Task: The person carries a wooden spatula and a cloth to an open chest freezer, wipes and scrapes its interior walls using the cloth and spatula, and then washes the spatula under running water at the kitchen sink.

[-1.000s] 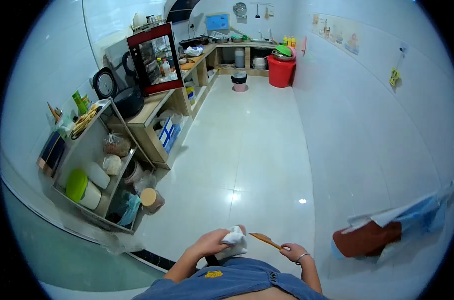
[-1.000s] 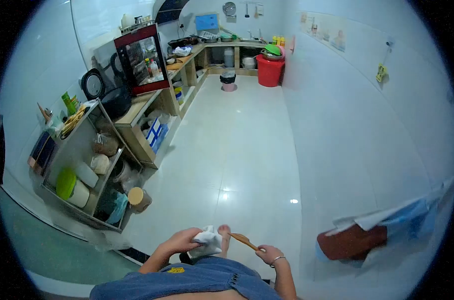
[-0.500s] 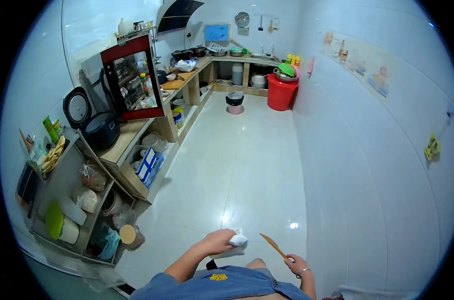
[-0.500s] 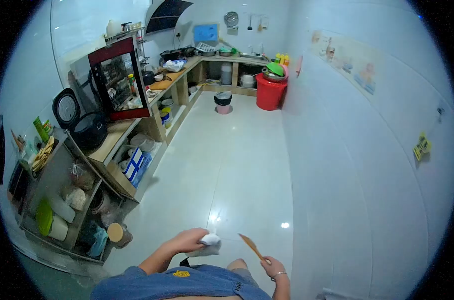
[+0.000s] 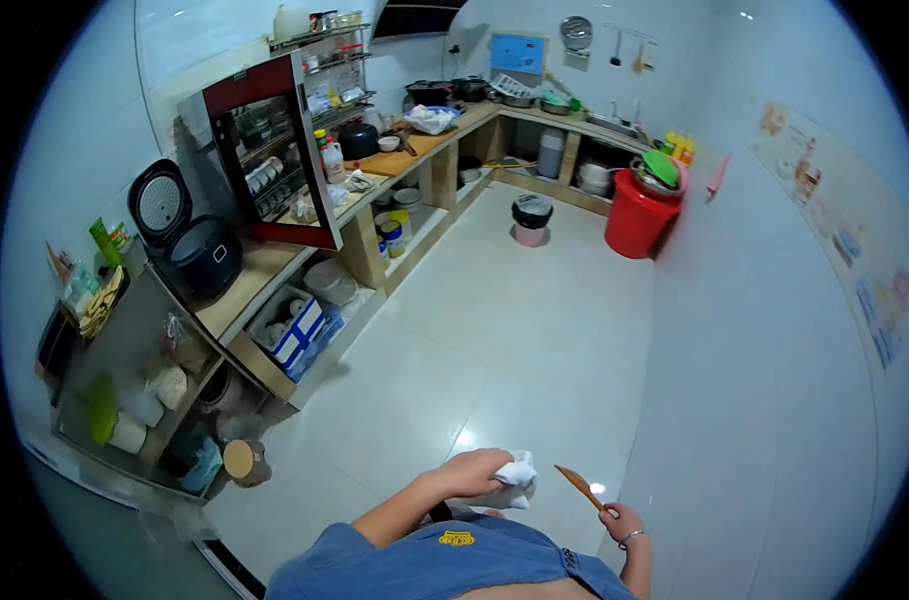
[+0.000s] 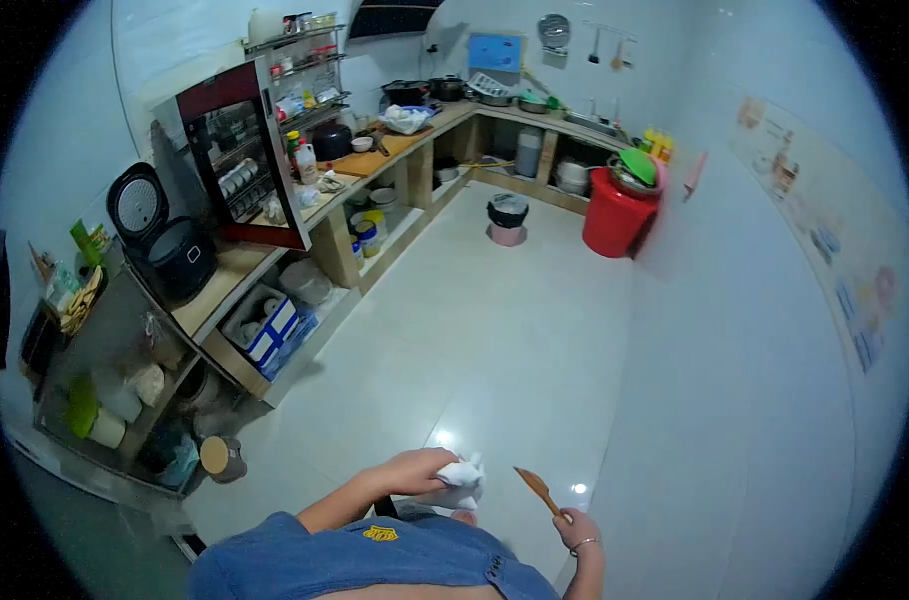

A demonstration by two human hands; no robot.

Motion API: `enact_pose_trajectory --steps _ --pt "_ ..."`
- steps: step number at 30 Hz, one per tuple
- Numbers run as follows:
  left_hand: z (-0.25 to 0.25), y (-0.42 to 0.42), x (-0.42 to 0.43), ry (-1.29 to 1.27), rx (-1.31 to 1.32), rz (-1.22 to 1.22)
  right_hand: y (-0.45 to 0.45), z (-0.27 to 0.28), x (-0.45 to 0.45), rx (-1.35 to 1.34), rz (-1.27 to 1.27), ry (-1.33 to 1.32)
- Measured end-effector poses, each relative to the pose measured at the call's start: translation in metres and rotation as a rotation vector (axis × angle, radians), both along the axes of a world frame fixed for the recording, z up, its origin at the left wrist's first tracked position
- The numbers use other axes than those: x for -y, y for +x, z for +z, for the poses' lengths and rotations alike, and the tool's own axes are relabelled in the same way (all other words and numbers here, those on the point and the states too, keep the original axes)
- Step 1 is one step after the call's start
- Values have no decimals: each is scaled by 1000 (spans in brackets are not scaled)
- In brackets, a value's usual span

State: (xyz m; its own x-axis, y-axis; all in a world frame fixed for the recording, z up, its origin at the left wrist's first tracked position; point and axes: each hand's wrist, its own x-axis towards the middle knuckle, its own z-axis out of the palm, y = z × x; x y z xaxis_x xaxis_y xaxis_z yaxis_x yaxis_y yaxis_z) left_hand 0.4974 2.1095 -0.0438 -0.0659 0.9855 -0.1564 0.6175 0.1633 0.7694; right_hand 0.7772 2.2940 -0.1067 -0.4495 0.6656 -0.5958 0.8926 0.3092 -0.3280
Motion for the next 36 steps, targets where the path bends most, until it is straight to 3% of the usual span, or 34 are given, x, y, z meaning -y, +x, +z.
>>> enact_pose_trajectory --steps 3,10,12,14,16,24,32,36 --pt "-4 -32 -26 -56 -34 133 -61 10 -54 -38 97 83" --pt "-17 -131 -110 -172 2 219 -192 -17 -155 -153 310 -62" --pt "-16 -165 -148 -151 41 276 -230 -22 -180 -2 282 -185" --pt "-16 -192 -183 -149 69 306 -254 -18 -206 18 336 -142" --pt "-6 -223 -218 50 60 314 -282 -11 -237 82 386 -151" --pt "-12 -331 -325 38 177 197 -343 -41 -374 -32 109 -74" --pt "-9 -430 -423 -85 458 483 -464 -52 -521 50 378 -64" --pt "-15 -474 -462 28 440 663 -542 -26 -571 69 481 20"
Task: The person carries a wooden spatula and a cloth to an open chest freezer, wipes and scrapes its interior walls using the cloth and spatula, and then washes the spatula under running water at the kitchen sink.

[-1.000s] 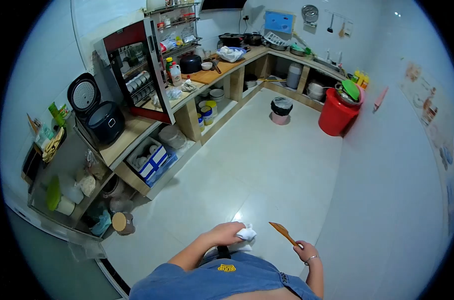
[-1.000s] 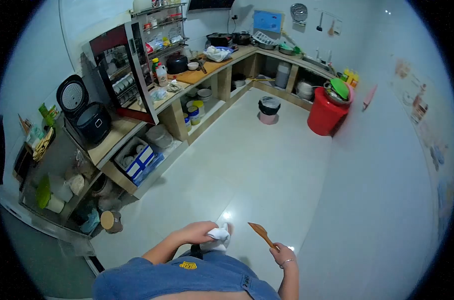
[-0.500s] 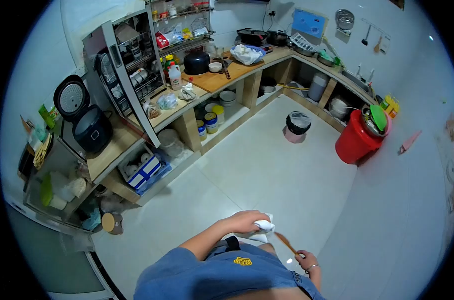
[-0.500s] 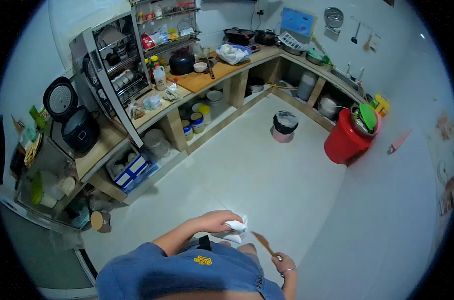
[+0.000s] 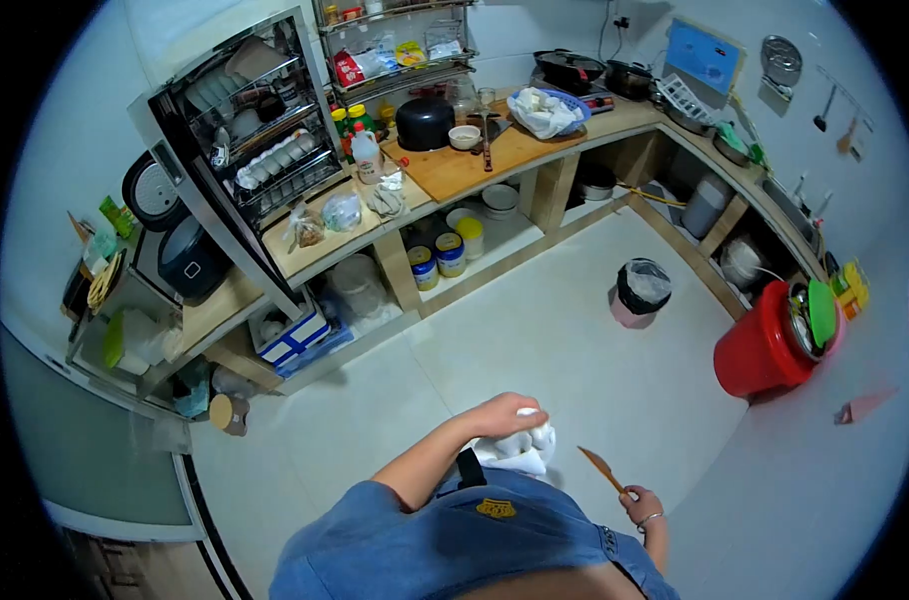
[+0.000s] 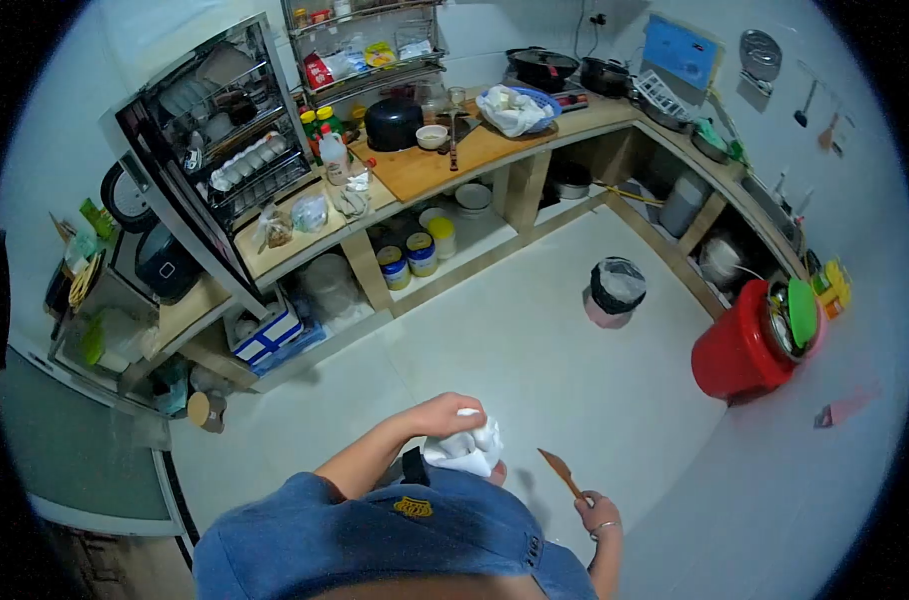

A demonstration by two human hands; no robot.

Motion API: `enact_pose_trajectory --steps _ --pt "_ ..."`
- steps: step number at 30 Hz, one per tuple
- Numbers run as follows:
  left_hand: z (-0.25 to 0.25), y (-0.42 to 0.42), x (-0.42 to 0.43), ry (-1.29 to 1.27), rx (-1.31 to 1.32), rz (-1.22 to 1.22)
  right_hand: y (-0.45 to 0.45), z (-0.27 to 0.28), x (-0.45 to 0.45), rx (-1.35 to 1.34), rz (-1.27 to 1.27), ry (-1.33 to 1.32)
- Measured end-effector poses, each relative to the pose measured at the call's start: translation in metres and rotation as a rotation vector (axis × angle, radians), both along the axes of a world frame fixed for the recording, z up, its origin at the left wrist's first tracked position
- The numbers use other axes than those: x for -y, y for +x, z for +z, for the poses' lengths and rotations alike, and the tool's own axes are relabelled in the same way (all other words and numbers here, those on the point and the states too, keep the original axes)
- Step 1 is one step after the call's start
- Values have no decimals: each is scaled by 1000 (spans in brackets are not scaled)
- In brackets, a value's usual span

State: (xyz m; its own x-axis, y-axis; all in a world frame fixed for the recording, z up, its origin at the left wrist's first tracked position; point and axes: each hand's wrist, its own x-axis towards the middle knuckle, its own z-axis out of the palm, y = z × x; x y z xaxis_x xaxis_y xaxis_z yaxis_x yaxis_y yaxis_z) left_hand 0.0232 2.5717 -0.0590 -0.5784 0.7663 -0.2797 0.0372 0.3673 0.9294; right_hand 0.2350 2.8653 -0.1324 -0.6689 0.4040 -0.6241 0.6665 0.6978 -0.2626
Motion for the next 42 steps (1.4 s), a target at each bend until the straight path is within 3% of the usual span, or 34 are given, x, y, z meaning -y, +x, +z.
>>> enact_pose_trajectory --steps 2,4,8,14,16,19,24,26,29,32,35,38,39,42 --pt "-13 -19 -7 68 -45 138 -33 6 -22 -13 28 -30" --pt "-10 -38 -3 -41 239 433 -60 13 -33 -141 125 115" --pt "-12 -90 16 32 294 711 -108 3 -45 -70 42 5" --pt "-43 -198 55 48 265 862 -177 -6 -33 86 139 -54" --pt "-48 -242 74 161 248 937 -199 -21 -32 58 128 -48" --pt "-69 -318 112 179 237 1147 -249 -16 -22 116 122 -106" --pt "-80 -435 162 -220 -11 1473 -327 1 -2 47 73 -104" --pt "-79 -471 171 -390 -43 1507 -355 8 7 16 -21 -127" --pt "-131 -510 193 -501 -124 1472 -380 15 16 17 -14 -98" --pt "-113 -517 203 -532 -36 1455 -393 13 13 55 41 -77" --pt "-174 -534 231 -359 -123 1627 -408 16 14 115 48 -69" --pt "-180 -532 223 -172 -329 1738 -420 4 7 114 114 -64" --pt "-140 -522 210 -151 -217 1710 -426 3 8 117 125 -63" --pt "-127 -510 212 -227 -209 1690 -446 6 12 103 179 -40"
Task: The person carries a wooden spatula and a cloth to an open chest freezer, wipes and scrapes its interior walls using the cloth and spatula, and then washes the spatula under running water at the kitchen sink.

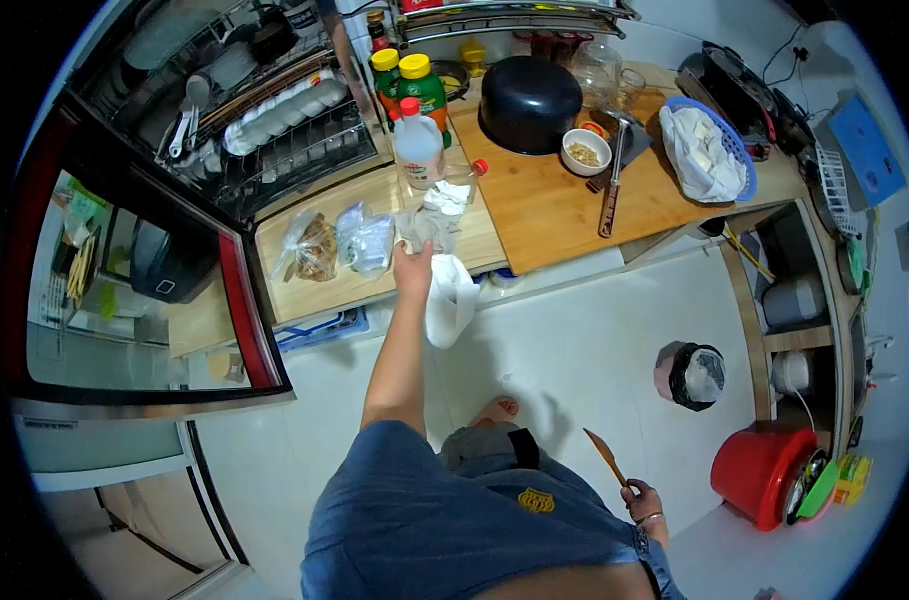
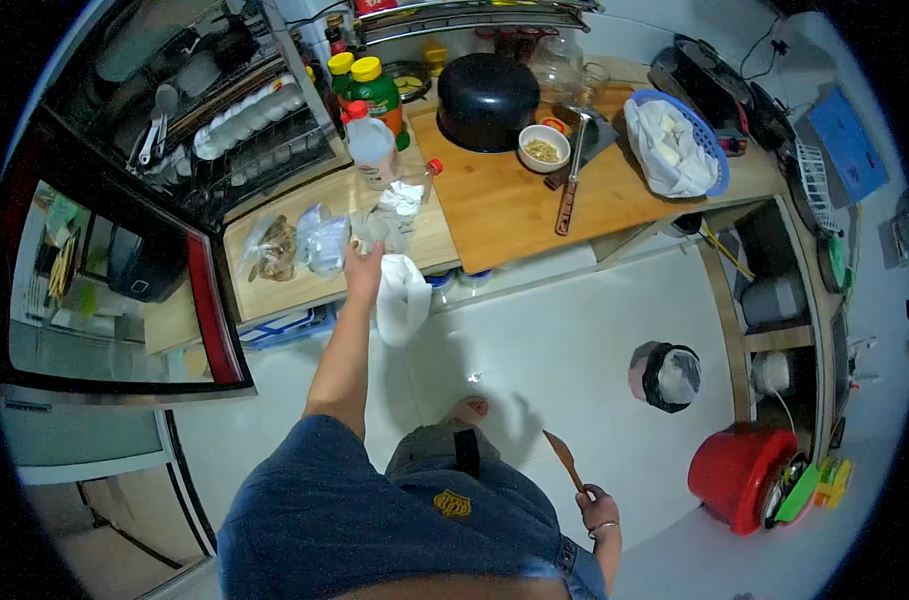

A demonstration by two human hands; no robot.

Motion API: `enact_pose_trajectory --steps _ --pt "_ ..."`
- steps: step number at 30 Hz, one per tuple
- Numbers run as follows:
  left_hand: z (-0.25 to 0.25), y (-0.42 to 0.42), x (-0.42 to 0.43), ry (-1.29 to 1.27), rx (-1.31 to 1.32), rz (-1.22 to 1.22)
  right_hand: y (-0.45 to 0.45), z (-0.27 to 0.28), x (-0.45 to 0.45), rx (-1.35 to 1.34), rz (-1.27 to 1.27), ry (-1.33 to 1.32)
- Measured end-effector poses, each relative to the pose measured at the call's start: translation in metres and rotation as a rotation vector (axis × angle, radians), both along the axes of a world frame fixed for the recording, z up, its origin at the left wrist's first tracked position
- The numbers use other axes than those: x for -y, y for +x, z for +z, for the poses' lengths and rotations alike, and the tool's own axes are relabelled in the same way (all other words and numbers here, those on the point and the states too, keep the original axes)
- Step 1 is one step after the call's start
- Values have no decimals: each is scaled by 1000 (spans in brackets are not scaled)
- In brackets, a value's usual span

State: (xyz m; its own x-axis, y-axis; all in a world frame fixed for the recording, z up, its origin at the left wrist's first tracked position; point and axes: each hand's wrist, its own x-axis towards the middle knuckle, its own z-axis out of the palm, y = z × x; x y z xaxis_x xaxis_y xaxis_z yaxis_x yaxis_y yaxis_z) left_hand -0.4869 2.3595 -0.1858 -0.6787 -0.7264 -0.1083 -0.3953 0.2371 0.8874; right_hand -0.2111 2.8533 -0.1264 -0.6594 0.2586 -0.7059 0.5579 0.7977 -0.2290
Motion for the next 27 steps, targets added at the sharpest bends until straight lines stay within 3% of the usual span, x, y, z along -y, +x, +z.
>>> enact_pose_trajectory --steps 2,4,5,6,8,11,27 --pt "26 11 8 -153 131 7 -10 5 6 -1 -49 -41" --pt "37 15 18 -593 218 104 -16 1 5 -48 -26 -81" --pt "46 18 23 -660 295 78 -17 1 5 -56 20 -69" --pt "57 20 26 -661 299 84 -19 1 4 -61 67 -59" --pt "71 18 32 -616 575 -15 -24 -4 2 -28 87 -35" --pt "40 11 49 -676 650 -111 -27 -1 7 15 84 -28" --pt "40 18 62 -741 601 -138 -25 9 24 95 101 -9"
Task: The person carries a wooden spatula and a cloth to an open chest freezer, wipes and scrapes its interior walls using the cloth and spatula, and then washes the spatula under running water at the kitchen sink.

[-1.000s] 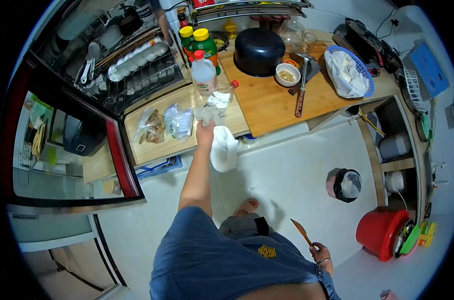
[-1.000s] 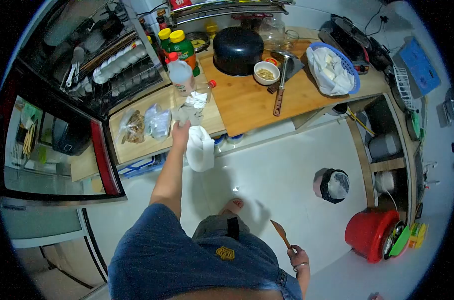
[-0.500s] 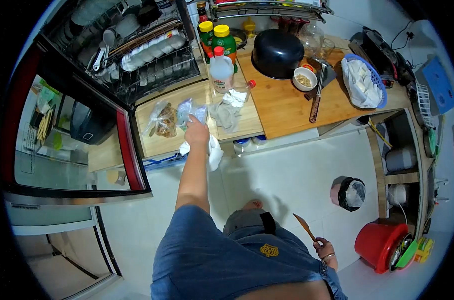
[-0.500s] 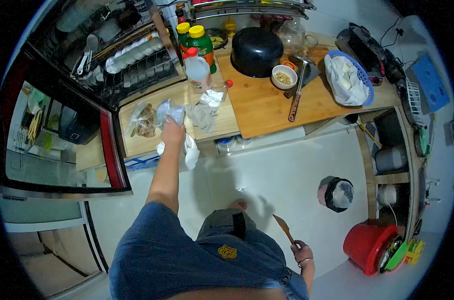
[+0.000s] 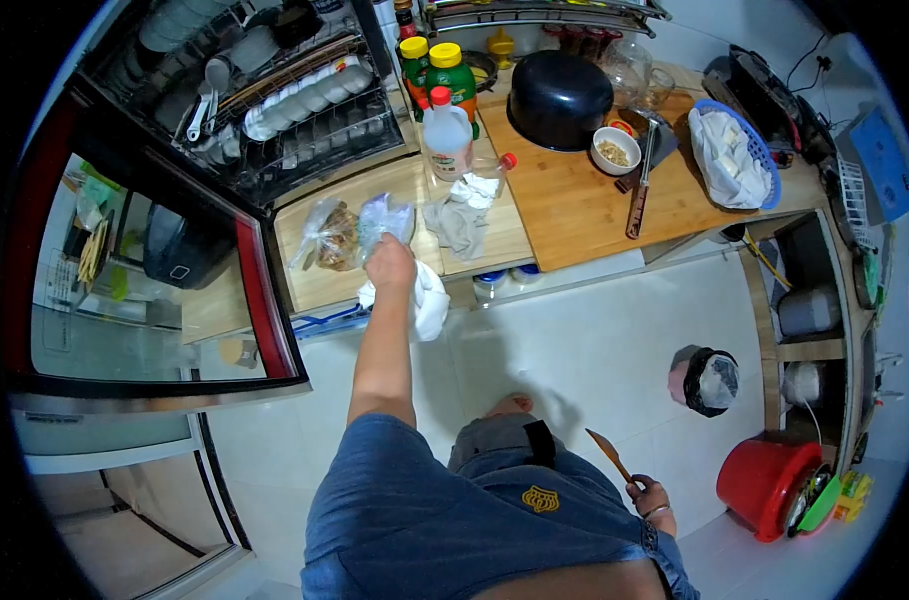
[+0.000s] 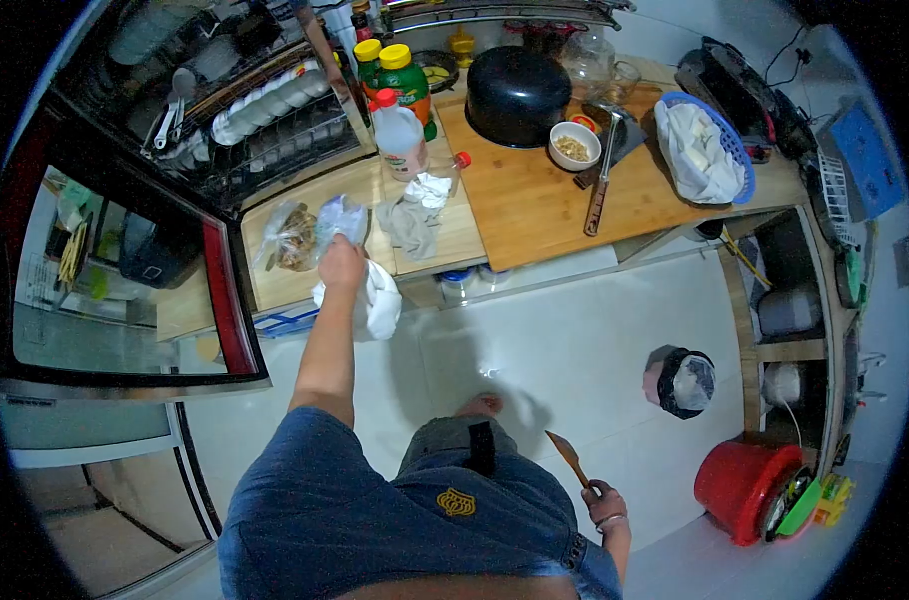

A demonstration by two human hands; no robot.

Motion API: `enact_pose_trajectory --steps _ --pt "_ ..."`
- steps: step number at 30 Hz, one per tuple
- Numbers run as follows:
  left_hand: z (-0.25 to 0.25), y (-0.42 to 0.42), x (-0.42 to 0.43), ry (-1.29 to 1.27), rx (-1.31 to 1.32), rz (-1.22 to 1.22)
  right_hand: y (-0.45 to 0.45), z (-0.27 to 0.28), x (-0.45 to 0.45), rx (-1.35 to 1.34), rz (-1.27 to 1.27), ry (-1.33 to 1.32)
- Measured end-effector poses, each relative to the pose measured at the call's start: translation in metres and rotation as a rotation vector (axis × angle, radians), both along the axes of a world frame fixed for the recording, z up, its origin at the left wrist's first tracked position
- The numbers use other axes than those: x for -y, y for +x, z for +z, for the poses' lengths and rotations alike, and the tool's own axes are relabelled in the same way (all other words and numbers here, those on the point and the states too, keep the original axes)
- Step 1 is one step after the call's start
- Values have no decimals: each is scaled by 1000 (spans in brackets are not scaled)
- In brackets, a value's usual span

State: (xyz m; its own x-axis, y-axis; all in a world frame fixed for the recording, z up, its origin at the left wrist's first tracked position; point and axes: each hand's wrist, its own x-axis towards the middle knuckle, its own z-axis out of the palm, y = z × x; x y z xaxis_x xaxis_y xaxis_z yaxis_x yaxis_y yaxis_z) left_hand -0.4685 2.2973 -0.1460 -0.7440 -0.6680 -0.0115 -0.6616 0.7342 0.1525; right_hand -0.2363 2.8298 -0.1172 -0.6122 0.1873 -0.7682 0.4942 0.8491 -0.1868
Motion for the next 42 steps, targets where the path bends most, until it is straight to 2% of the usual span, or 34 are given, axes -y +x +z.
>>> enact_pose_trajectory --steps 3,5,9,12,15,17,18,19,21,22,26,31,35,39,41,42 --pt "20 8 0 103 -8 -63 -2 -1 1 1 -1 -1" --pt "31 13 2 219 -160 42 -1 -3 -1 0 -14 -14" --pt "21 7 24 186 -175 70 -2 -1 -4 -7 29 -10" --pt "20 1 36 123 -13 51 -6 4 0 22 20 13" --pt "-3 -2 59 242 -158 119 -8 7 2 31 -6 0" --pt "-31 -2 82 405 -475 18 -7 7 2 23 -10 -22" --pt "-30 1 80 597 -583 81 -7 5 1 41 7 2" --pt "-28 1 83 594 -582 79 -6 3 1 60 22 25" --pt "-25 4 89 962 -724 205 -6 1 1 56 32 10" --pt "-3 8 79 1195 -765 274 -5 1 1 52 45 -2" --pt "8 21 80 1321 -885 201 -11 5 5 69 67 10" --pt "45 68 60 1620 -1246 201 -7 -5 0 -53 113 13" --pt "58 103 38 1702 -1246 211 -7 -3 6 1 85 12" --pt "41 128 20 1750 -1056 238 -8 -2 11 -29 145 -12" --pt "27 138 12 1794 -953 294 -9 -4 10 -34 147 -43" --pt "30 141 3 1757 -951 403 -9 -5 9 -18 153 -38"
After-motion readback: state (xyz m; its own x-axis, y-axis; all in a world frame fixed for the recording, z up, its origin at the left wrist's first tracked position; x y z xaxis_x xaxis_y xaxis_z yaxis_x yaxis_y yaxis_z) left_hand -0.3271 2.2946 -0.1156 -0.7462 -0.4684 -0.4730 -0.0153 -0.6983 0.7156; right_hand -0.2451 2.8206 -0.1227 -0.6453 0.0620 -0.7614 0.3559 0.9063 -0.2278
